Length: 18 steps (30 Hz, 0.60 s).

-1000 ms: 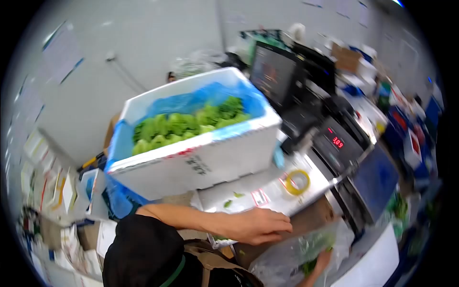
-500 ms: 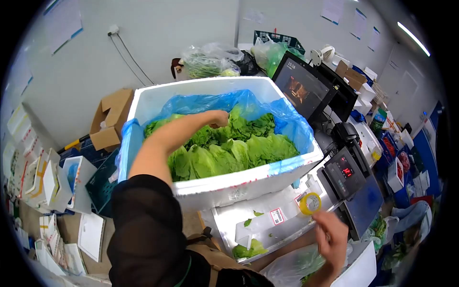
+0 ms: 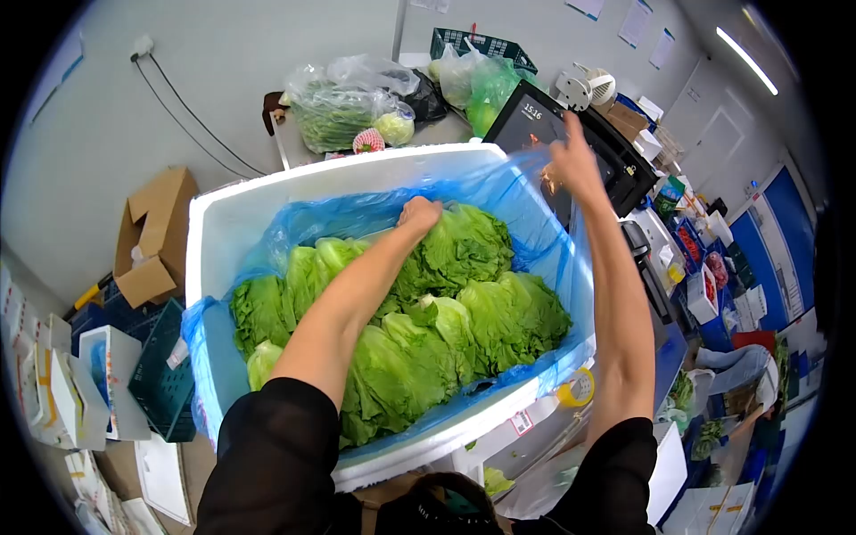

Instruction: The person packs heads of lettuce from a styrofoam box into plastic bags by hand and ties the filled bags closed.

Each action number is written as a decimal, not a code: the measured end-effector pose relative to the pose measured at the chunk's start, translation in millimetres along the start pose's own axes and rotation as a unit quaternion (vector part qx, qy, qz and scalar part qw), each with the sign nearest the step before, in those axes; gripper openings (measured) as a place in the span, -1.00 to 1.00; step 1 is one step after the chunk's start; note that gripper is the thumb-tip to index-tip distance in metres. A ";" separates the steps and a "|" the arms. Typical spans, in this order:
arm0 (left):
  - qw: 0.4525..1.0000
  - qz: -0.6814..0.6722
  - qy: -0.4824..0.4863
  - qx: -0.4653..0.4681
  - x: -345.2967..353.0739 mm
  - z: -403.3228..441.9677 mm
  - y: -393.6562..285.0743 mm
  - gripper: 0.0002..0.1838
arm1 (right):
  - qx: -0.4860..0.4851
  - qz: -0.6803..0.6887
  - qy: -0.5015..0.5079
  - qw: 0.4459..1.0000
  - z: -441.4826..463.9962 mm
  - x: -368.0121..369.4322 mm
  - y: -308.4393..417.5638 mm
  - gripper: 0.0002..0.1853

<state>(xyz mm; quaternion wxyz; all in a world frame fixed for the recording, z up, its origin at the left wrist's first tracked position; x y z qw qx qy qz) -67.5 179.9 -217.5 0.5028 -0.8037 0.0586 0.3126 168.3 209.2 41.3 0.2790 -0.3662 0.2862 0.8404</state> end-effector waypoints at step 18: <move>0.973 -0.219 -0.071 0.028 -22.8 -74.6 15.1 -0.32 | 0.072 0.228 0.405 0.883 -99.2 180.2 20.2 -0.18</move>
Point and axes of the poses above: each hand's wrist, its own z-axis towards the middle knuckle, its own x-axis out of the palm, y = z × x, the point moved 7 cm from there along z, towards the middle knuckle, and after that the axes turned 3 degrees about y, right-handed, at the moved point
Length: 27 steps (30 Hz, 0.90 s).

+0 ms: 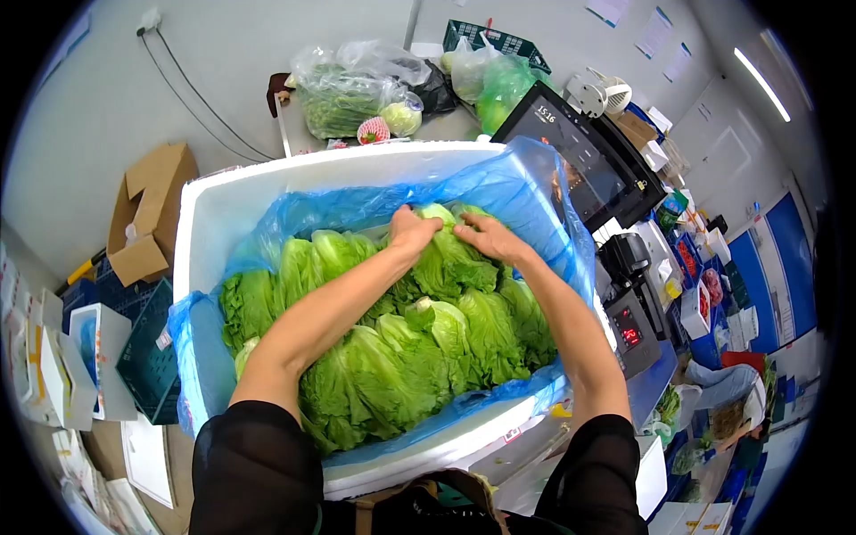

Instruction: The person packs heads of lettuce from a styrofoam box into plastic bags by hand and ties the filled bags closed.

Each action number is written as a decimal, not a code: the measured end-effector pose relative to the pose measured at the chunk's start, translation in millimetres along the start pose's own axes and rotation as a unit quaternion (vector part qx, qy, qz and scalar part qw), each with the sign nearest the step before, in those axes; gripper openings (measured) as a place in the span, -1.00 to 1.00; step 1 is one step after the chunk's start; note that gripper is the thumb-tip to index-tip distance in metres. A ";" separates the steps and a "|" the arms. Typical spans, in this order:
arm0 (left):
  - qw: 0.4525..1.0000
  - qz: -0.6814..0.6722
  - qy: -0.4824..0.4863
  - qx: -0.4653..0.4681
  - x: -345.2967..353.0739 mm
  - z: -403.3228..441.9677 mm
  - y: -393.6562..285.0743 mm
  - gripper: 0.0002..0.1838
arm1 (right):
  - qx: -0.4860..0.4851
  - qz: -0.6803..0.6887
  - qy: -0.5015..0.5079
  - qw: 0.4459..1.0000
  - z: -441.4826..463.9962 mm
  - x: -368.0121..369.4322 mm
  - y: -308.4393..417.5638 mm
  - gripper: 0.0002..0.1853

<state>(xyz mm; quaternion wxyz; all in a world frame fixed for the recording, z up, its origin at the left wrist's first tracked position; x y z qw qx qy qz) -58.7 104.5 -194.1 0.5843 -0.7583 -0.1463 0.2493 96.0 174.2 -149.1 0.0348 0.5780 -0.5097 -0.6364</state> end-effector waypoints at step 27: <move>0.550 0.072 0.790 0.262 232.8 -446.8 -238.4 -0.23 | -0.326 0.689 -0.424 0.488 -514.5 20.6 22.2 -0.28</move>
Point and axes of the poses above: each hand's wrist, its own z-axis towards the middle knuckle, its own x-axis out of the palm, y = z × x, the point moved 7 cm from there along z, towards the middle knuckle, and after that the axes turned 3 degrees about y, right-handed, at the moved point
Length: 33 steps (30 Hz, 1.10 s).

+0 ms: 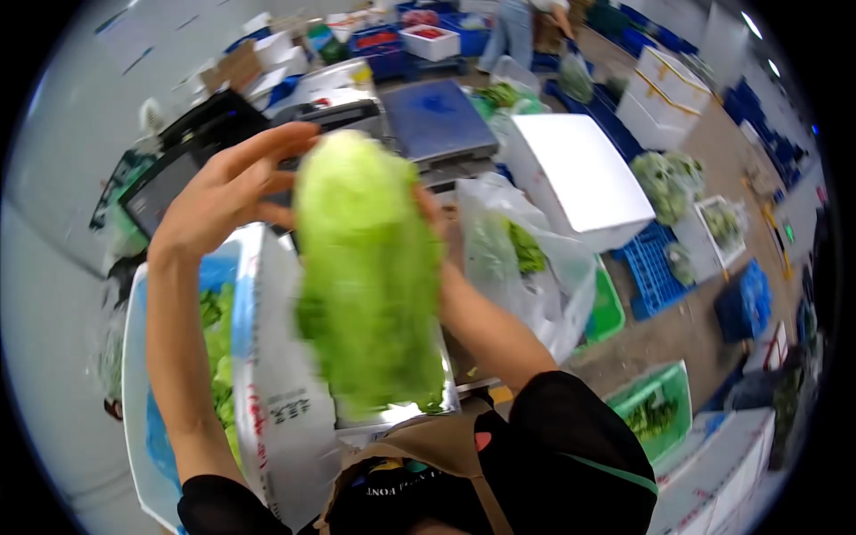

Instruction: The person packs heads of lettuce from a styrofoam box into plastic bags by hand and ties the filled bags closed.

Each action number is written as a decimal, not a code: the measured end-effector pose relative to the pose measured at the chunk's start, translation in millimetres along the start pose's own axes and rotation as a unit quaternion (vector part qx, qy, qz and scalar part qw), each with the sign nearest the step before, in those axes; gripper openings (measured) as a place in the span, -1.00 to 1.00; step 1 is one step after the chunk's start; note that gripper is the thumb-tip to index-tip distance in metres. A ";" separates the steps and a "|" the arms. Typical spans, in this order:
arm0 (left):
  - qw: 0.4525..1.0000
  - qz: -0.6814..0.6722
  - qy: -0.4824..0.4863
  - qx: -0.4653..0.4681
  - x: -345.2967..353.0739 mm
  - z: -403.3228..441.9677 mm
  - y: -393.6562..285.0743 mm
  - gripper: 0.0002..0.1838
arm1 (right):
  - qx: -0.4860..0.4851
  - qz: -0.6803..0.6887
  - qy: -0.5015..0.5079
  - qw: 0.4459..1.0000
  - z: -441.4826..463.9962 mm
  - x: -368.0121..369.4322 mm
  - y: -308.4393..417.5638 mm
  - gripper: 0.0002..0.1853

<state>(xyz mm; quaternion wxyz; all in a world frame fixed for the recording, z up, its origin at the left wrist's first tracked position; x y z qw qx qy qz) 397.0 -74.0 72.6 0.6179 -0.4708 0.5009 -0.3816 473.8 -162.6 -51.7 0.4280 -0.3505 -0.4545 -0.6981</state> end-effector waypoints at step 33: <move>0.944 0.297 -0.023 0.144 259.1 436.9 200.7 -0.69 | 0.211 -0.816 -0.454 0.290 -164.5 -489.1 300.7 -0.28</move>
Point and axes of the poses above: each hand's wrist, its own z-axis towards the middle knuckle, its own x-axis out of the palm, y = z × x, the point moved 7 cm from there along z, towards the middle knuckle, and after that the axes turned 3 degrees about y, right-handed, at the moved point
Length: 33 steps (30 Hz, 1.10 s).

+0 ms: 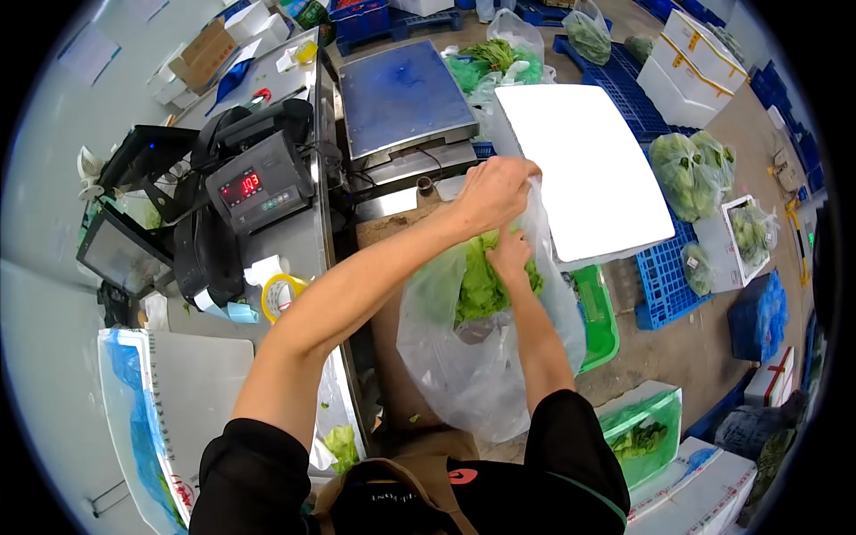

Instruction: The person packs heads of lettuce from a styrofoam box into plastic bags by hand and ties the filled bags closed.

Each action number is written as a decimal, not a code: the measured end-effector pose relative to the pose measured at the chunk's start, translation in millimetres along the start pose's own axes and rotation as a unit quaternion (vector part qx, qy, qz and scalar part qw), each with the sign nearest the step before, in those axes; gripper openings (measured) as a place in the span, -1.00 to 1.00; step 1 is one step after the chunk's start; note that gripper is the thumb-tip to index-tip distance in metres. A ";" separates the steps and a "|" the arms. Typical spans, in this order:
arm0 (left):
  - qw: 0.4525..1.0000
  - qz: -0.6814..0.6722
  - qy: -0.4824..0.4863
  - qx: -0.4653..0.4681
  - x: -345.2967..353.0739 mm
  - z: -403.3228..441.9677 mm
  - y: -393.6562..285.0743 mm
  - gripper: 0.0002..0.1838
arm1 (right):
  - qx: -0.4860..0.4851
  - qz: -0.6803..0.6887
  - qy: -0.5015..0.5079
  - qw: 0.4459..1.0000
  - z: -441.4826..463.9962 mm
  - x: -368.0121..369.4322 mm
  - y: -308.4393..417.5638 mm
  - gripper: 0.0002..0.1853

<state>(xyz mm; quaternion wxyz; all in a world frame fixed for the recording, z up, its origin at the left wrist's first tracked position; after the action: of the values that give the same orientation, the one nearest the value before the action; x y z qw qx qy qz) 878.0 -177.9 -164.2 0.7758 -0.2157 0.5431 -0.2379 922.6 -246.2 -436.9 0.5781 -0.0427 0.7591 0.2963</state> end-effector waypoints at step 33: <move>0.476 -0.003 -0.214 -0.853 -414.7 -984.7 -110.2 -0.71 | -0.795 0.135 0.347 0.478 -498.5 -181.5 578.6 -0.67</move>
<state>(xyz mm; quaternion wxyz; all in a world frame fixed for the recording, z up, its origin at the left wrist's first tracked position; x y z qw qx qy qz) -190.8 -90.3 -104.1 0.3009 -0.8172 0.2945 0.3935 321.5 -70.5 36.5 -0.0606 -0.4802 0.3336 0.8090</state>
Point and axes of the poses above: each hand's wrist, its own z-axis towards the middle knuckle, its own x-axis out of the palm, y = z × x, the point moved 7 cm from there along z, towards the middle knuckle, and after that the axes turned 3 degrees about y, right-handed, at the moved point
